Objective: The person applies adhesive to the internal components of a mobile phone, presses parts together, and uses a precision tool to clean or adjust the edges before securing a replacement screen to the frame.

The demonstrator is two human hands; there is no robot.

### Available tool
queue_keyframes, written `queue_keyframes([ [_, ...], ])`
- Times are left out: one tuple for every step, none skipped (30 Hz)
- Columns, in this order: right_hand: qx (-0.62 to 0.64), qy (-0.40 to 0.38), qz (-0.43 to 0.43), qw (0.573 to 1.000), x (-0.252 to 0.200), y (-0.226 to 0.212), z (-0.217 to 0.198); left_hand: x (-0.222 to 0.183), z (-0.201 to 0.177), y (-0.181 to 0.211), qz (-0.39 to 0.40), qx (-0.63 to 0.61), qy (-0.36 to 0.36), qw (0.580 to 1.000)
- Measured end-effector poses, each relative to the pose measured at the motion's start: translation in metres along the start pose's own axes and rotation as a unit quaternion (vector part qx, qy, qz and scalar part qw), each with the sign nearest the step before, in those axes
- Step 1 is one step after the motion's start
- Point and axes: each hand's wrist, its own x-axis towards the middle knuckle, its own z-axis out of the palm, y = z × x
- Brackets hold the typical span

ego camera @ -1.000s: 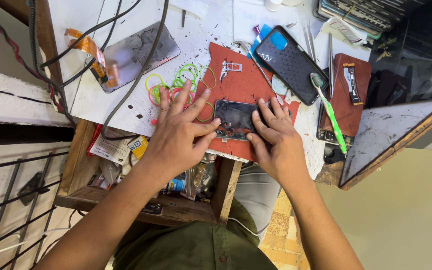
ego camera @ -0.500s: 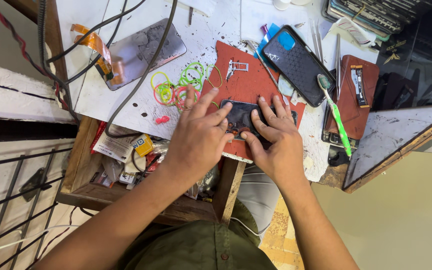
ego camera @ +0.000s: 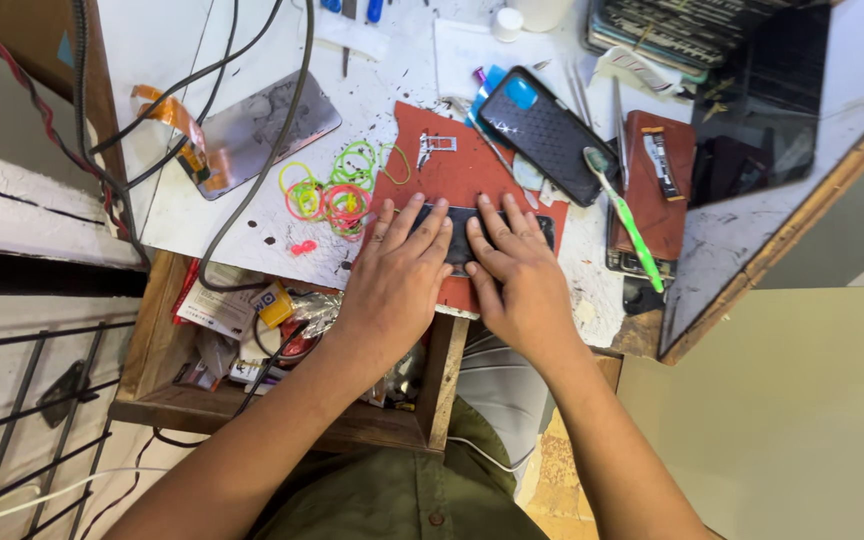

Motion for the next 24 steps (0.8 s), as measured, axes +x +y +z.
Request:
queue_keyframes([
  [-0.01, -0.005, -0.002, 1.0, -0.003, -0.002, 0.0, 0.002, 0.005, 0.002, 0.004, 0.001, 0.001, 1.0],
  [-0.012, -0.001, -0.001, 1.0, -0.005, -0.004, -0.001, 0.005, 0.01, 0.005, -0.006, -0.003, 0.007, 1.0],
  [-0.023, -0.003, 0.0, 1.0, -0.008, -0.007, -0.002, 0.008, 0.013, 0.006, -0.017, -0.008, 0.014, 1.0],
  [-0.035, -0.006, 0.001, 0.999, -0.01, -0.01, -0.002, 0.008, 0.015, 0.006, -0.012, -0.006, 0.015, 1.0],
  [-0.037, -0.001, 0.003, 0.999, -0.013, -0.013, -0.003, 0.009, 0.016, 0.007, -0.013, -0.003, 0.015, 1.0],
  [-0.032, 0.004, 0.004, 0.999, -0.016, -0.017, -0.003, 0.01, 0.017, 0.007, -0.013, 0.0, 0.014, 1.0],
  [-0.029, 0.01, 0.006, 1.0, -0.019, -0.019, -0.003, 0.011, 0.018, 0.007, -0.007, -0.001, 0.016, 1.0],
  [-0.033, 0.014, 0.008, 0.999, -0.022, -0.022, -0.004, 0.012, 0.017, 0.006, -0.011, 0.003, 0.013, 1.0],
  [-0.029, 0.016, 0.017, 0.999, -0.027, -0.025, -0.005, 0.011, 0.017, 0.006, -0.017, 0.006, 0.009, 1.0],
  [-0.025, 0.018, 0.027, 0.999, -0.032, -0.028, -0.006, 0.011, 0.017, 0.006, -0.013, 0.003, 0.009, 1.0],
  [-0.028, 0.02, 0.029, 0.999, -0.037, -0.031, -0.008, 0.011, 0.017, 0.007, -0.016, 0.009, 0.009, 1.0],
  [-0.058, 0.05, 0.027, 0.997, -0.043, -0.033, -0.01, 0.011, 0.017, 0.007, -0.02, 0.014, 0.008, 1.0],
  [-0.087, 0.08, 0.023, 0.993, -0.045, -0.033, -0.011, 0.011, 0.017, 0.008, -0.017, 0.013, 0.011, 1.0],
  [-0.09, 0.083, 0.023, 0.992, -0.044, -0.026, -0.014, 0.012, 0.016, 0.008, -0.02, 0.014, 0.007, 1.0],
  [-0.042, 0.052, 0.192, 0.979, -0.044, -0.014, -0.021, 0.012, 0.015, 0.008, -0.025, 0.017, 0.004, 1.0],
  [0.009, 0.018, 0.355, 0.935, -0.044, 0.001, -0.028, 0.013, 0.015, 0.008, -0.025, 0.017, 0.005, 1.0],
  [-0.02, 0.094, 0.304, 0.948, -0.04, 0.022, -0.036, 0.013, 0.015, 0.009, -0.025, 0.021, 0.004, 0.999],
  [-0.048, 0.169, 0.251, 0.952, -0.032, 0.046, -0.045, 0.012, 0.016, 0.01, -0.024, 0.024, 0.003, 0.999],
  [-0.06, 0.2, 0.231, 0.95, -0.021, 0.069, -0.05, 0.012, 0.015, 0.01, -0.023, 0.024, 0.004, 0.999],
  [-0.072, 0.231, 0.212, 0.947, -0.01, 0.09, -0.054, 0.013, 0.014, 0.01, -0.023, 0.027, -0.002, 0.999],
  [-0.125, 0.211, 0.186, 0.951, 0.003, 0.11, -0.059, 0.014, 0.013, 0.01, -0.024, 0.032, -0.006, 0.999],
  [-0.177, 0.191, 0.16, 0.952, 0.014, 0.125, -0.061, 0.015, 0.012, 0.01, -0.022, 0.034, -0.002, 0.999],
  [-0.177, 0.193, 0.157, 0.952, 0.023, 0.135, -0.057, 0.014, 0.012, 0.01, -0.023, 0.028, -0.001, 0.999],
  [-0.224, 0.166, 0.141, 0.95, 0.031, 0.142, -0.055, 0.014, 0.011, 0.01, -0.024, 0.021, 0.0, 0.999],
])
